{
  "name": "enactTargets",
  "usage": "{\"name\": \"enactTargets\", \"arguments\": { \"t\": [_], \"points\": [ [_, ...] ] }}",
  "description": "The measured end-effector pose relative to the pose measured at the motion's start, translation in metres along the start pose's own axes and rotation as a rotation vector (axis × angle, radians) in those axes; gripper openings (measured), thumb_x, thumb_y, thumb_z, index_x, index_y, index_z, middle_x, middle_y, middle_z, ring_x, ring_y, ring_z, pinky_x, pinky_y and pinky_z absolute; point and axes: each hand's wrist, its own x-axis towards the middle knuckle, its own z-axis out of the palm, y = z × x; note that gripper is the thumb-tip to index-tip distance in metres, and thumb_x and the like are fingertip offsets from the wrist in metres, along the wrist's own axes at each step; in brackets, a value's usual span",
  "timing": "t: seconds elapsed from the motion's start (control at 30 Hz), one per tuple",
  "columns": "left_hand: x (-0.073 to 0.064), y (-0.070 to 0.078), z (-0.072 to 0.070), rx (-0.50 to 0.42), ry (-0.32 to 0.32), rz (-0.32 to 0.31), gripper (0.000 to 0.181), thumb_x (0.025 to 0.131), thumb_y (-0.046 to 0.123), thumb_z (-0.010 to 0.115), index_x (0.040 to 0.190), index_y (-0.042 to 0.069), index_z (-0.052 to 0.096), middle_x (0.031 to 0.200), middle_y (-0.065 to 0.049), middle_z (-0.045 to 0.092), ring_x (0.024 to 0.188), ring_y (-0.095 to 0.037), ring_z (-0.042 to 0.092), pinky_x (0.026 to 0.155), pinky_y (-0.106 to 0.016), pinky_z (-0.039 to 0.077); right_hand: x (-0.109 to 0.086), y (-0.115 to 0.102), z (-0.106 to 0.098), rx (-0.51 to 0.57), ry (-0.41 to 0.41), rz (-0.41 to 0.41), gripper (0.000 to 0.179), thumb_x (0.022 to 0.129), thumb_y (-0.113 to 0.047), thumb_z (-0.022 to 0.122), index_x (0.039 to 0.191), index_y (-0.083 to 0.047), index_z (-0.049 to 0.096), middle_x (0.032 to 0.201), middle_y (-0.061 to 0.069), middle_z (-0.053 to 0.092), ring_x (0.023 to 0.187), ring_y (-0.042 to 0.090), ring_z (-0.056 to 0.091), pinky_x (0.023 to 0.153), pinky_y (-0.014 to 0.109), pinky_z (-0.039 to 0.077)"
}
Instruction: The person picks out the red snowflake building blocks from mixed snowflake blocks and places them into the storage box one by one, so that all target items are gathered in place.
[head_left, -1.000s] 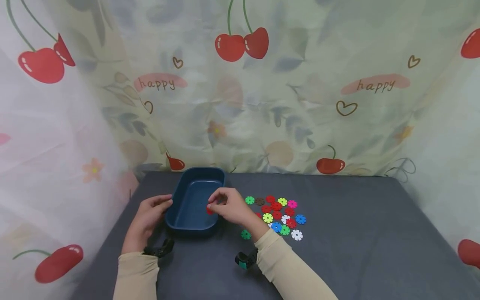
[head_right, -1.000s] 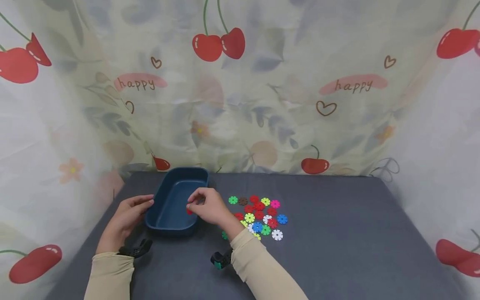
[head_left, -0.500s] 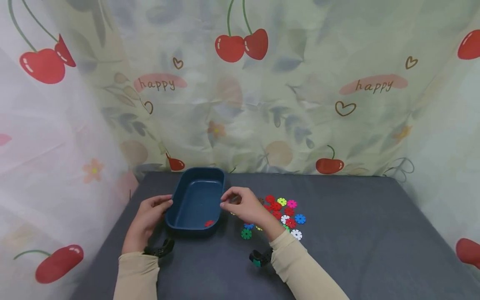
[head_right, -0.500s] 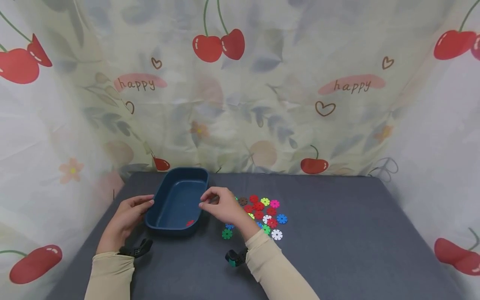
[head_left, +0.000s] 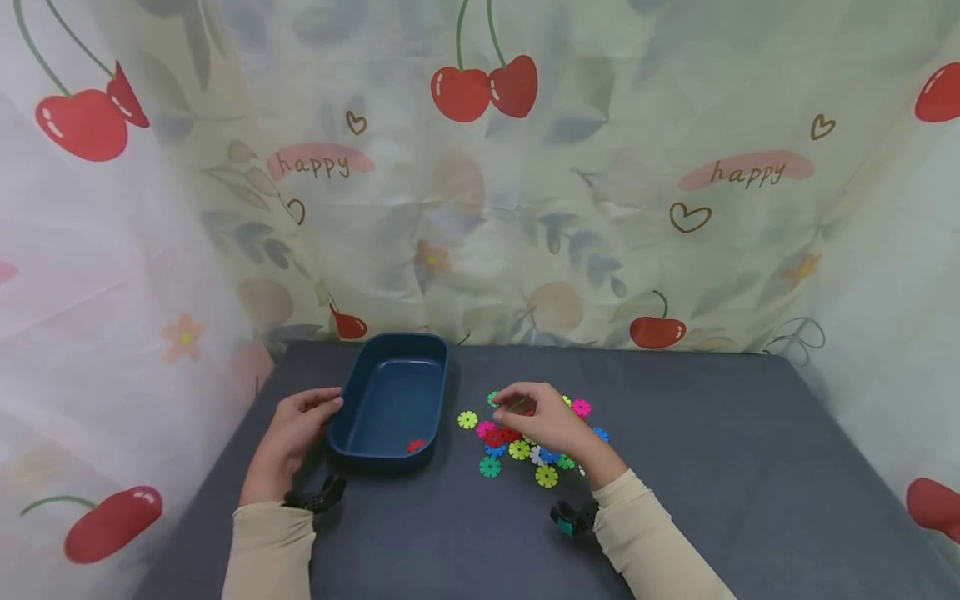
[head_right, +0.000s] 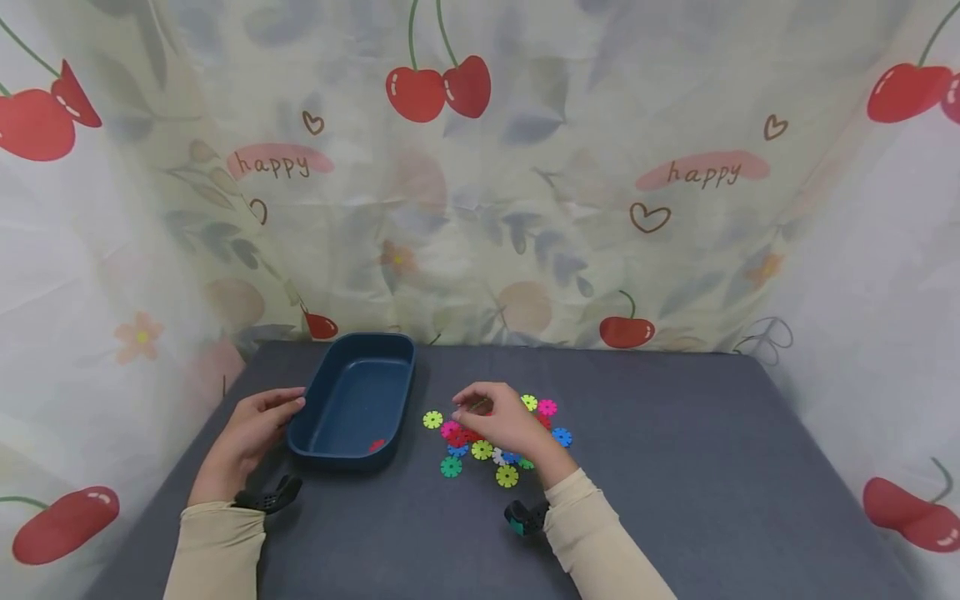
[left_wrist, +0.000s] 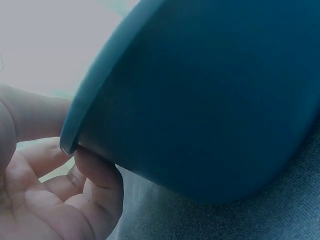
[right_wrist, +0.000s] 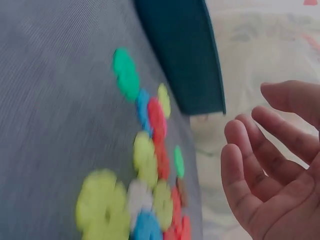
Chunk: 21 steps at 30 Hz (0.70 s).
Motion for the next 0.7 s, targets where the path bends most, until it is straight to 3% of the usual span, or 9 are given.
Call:
{"name": "enactTargets", "arguments": {
  "t": [0.43, 0.7],
  "points": [
    [0.0, 0.002, 0.001, -0.004, 0.011, -0.019, 0.05, 0.11, 0.027, 0.06, 0.152, 0.001, 0.055, 0.15, -0.021, 0.056, 0.131, -0.03, 0.058, 0.095, -0.026, 0.052, -0.038, 0.036, -0.046, -0.128, -0.007, 0.033, 0.031, 0.101, -0.018, 0.074, 0.126, 0.0, 0.071, 0.117, 0.014, 0.075, 0.101, 0.026, 0.071, 0.081, 0.032, 0.059],
    [0.001, -0.001, 0.0, -0.013, 0.007, -0.021, 0.052, 0.11, 0.029, 0.06, 0.153, 0.001, 0.054, 0.151, -0.022, 0.055, 0.132, -0.032, 0.057, 0.103, -0.035, 0.052, -0.053, 0.056, -0.073, -0.208, -0.011, 0.084, 0.028, 0.095, -0.015, 0.08, 0.119, -0.002, 0.074, 0.109, 0.012, 0.073, 0.084, 0.023, 0.064, 0.071, 0.03, 0.056]
  ]
}}
